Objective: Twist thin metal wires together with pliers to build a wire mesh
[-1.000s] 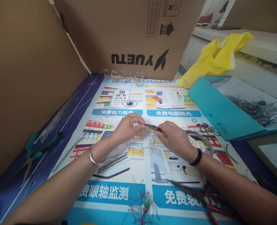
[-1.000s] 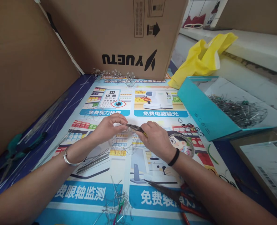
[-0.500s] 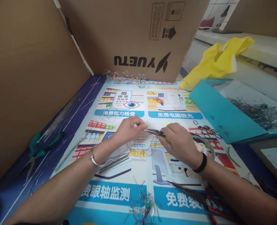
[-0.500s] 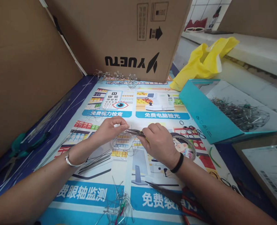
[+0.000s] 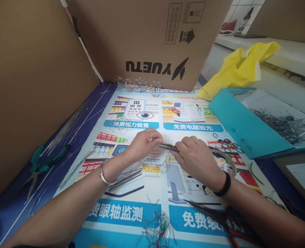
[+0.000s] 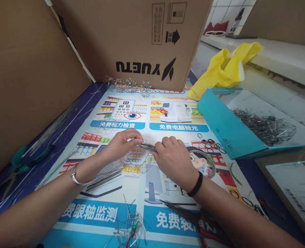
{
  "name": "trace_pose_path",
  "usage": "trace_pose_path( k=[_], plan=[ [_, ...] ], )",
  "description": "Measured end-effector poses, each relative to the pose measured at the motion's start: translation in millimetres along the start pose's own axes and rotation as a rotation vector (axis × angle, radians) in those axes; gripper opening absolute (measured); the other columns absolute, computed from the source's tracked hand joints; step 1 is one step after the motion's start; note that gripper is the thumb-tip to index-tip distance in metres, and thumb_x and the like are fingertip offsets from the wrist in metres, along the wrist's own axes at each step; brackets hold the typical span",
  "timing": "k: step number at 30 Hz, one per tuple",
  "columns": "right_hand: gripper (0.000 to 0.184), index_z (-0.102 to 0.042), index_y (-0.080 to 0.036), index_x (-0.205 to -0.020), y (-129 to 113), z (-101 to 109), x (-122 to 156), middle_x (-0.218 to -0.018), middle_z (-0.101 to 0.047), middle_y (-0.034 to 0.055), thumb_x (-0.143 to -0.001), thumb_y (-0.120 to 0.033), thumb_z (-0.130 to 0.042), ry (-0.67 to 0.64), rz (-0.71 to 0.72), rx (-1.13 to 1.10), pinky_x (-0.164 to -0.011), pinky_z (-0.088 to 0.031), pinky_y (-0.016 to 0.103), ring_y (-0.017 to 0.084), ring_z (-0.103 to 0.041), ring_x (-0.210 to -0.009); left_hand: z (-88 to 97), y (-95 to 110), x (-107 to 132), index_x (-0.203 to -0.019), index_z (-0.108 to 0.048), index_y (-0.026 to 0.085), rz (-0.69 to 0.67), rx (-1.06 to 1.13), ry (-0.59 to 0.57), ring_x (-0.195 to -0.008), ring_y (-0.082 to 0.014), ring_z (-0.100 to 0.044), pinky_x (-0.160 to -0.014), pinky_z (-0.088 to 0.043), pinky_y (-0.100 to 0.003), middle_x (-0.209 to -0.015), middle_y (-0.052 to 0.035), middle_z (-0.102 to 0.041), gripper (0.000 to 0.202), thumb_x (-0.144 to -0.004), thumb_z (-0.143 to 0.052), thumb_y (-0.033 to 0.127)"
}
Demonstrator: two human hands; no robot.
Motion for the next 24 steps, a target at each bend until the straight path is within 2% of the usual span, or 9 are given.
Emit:
trace_pose_path(
  k=[15, 24],
  plan=[
    [0.027, -0.059, -0.017, -0.077, -1, -4, 0, -0.075, -0.056, 0.0068, -0.088, -0.039, -0.048, 0.003, 0.023, -0.065, -0.064, -0.026, 0.031, 0.019, -0.044, -0.073, -5.8, 2, 1, -0.074, -0.06, 0.019, -0.005, 0.047, -0.053, -0.077, -0.013, -0.055, -0.073, -0.044, -0.028, -0.079, -0.0006, -0.06, 0.016, -0.085, -0.048, 0.021],
    [0.026, -0.059, -0.017, -0.079, -1, -8, 0, -0.076, -0.056, 0.0068, -0.088, -0.038, -0.048, -0.038, 0.02, -0.05, -0.064, -0.026, 0.031, 0.02, -0.044, -0.074, -10.5, -1, 3, -0.079, -0.055, 0.019, 0.026, 0.076, -0.091, -0.081, -0.0139, -0.054, -0.076, -0.044, -0.029, -0.084, -0.0013, -0.059, 0.018, -0.089, -0.04, 0.021]
  ],
)
Point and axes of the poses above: each hand's wrist, its own x-axis away from the middle knuckle, its own z-axis out of the back of the hand, y = z × x, the point moved 9 cm from there along -x, towards the middle knuckle
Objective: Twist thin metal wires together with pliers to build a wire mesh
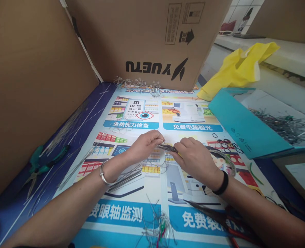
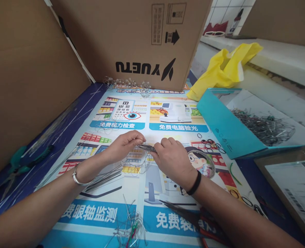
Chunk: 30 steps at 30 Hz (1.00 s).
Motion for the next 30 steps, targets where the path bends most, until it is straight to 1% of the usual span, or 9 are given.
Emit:
trace_pose_path(
  k=[5, 10, 22, 30],
  plan=[
    [0.025, -0.059, -0.018, -0.077, -0.9, 2.9, -0.6, -0.075, -0.056, 0.0066, -0.088, -0.037, -0.049, 0.005, 0.0, 0.028, -0.063, -0.024, 0.031, 0.02, -0.044, -0.073, 0.1, -1.5, 0.1, -0.081, -0.054, 0.019, 0.013, -0.007, -0.003, -0.082, -0.0138, -0.055, -0.076, -0.044, -0.028, -0.086, -0.0014, -0.06, 0.018, -0.089, -0.039, 0.021],
    [0.024, -0.059, -0.019, -0.075, -0.8, 1.1, -0.3, -0.074, -0.055, 0.0064, -0.088, -0.037, -0.049, -0.012, -0.009, 0.044, -0.063, -0.023, 0.032, 0.02, -0.044, -0.074, -1.5, -2.7, 0.2, -0.082, -0.054, 0.019, 0.02, 0.013, -0.018, -0.082, -0.0141, -0.054, -0.077, -0.044, -0.029, -0.087, -0.0019, -0.059, 0.02, -0.091, -0.037, 0.022],
    [0.027, -0.06, -0.018, -0.079, 1.0, -1.7, -1.3, -0.075, -0.056, 0.006, -0.089, -0.039, -0.047, -0.014, -0.029, -0.025, -0.064, -0.025, 0.031, 0.019, -0.046, -0.074, -3.2, -1.3, 0.6, -0.082, -0.054, 0.018, -0.008, 0.069, -0.034, -0.086, -0.014, -0.052, -0.08, -0.041, -0.028, -0.092, -0.0027, -0.058, 0.019, -0.091, -0.038, 0.024],
    [0.027, -0.06, -0.017, -0.081, 3.5, -4.5, 0.1, -0.079, -0.058, 0.0067, -0.089, -0.038, -0.046, -0.045, -0.047, -0.096, -0.066, -0.03, 0.029, 0.019, -0.049, -0.077, -2.6, 0.1, 0.4, -0.082, -0.054, 0.018, -0.013, 0.063, -0.037, -0.086, -0.0141, -0.052, -0.08, -0.04, -0.028, -0.091, -0.003, -0.058, 0.019, -0.091, -0.037, 0.023]
  ],
)
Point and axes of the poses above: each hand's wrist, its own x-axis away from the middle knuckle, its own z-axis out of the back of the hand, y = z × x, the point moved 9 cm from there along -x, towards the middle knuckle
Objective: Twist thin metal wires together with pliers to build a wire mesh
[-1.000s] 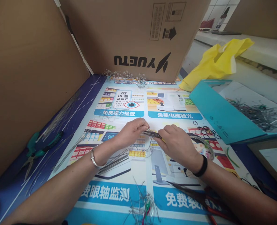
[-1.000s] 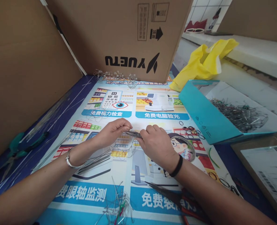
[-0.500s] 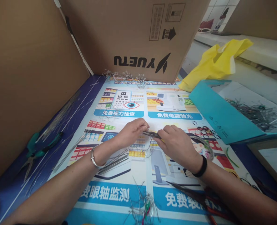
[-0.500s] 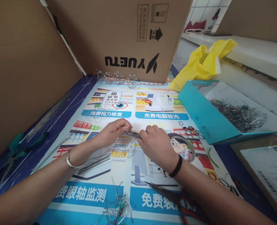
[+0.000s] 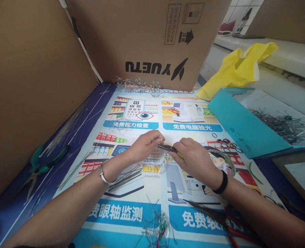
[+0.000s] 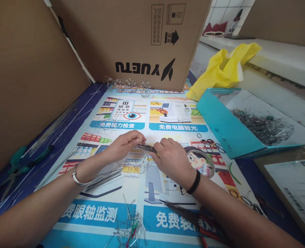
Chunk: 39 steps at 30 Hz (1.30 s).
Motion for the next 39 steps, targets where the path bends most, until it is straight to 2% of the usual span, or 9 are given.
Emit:
trace_pose_path(
  k=[23, 39],
  plan=[
    [0.026, -0.06, -0.018, -0.085, 3.0, -2.0, -0.3, -0.081, -0.06, 0.0055, -0.089, -0.039, -0.045, -0.053, -0.049, -0.037, -0.063, -0.031, 0.027, 0.018, -0.052, -0.079, -0.3, 2.1, -0.3, -0.082, -0.054, 0.018, -0.022, 0.018, -0.006, -0.088, -0.0149, -0.051, -0.083, -0.04, -0.03, -0.094, -0.0043, -0.058, 0.019, -0.09, -0.038, 0.025],
    [0.027, -0.061, -0.017, -0.083, 0.6, -0.1, 0.6, -0.079, -0.059, 0.0059, -0.089, -0.038, -0.045, -0.021, -0.032, 0.014, -0.063, -0.029, 0.029, 0.019, -0.051, -0.077, 0.8, 2.6, -0.5, -0.078, -0.053, 0.019, 0.008, 0.001, 0.008, -0.086, -0.0147, -0.051, -0.082, -0.041, -0.03, -0.09, -0.0034, -0.058, 0.018, -0.089, -0.041, 0.026]
  ],
)
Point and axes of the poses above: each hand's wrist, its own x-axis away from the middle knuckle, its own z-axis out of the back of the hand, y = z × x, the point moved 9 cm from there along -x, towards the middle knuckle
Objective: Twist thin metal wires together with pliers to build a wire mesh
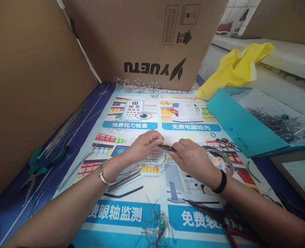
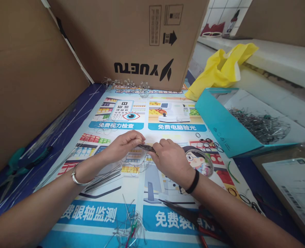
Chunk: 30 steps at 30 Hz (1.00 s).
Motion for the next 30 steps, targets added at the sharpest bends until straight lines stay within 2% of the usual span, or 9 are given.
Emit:
trace_pose_path(
  k=[30],
  plan=[
    [0.026, -0.061, -0.018, -0.081, -0.9, 1.2, -0.3, -0.077, -0.058, 0.0053, -0.089, -0.038, -0.046, 0.031, 0.011, 0.018, -0.062, -0.027, 0.028, 0.018, -0.049, -0.076, -0.6, -1.7, 0.5, -0.079, -0.053, 0.019, -0.009, 0.033, -0.006, -0.087, -0.0148, -0.051, -0.083, -0.041, -0.03, -0.091, -0.0037, -0.057, 0.019, -0.089, -0.04, 0.027]
  ],
)
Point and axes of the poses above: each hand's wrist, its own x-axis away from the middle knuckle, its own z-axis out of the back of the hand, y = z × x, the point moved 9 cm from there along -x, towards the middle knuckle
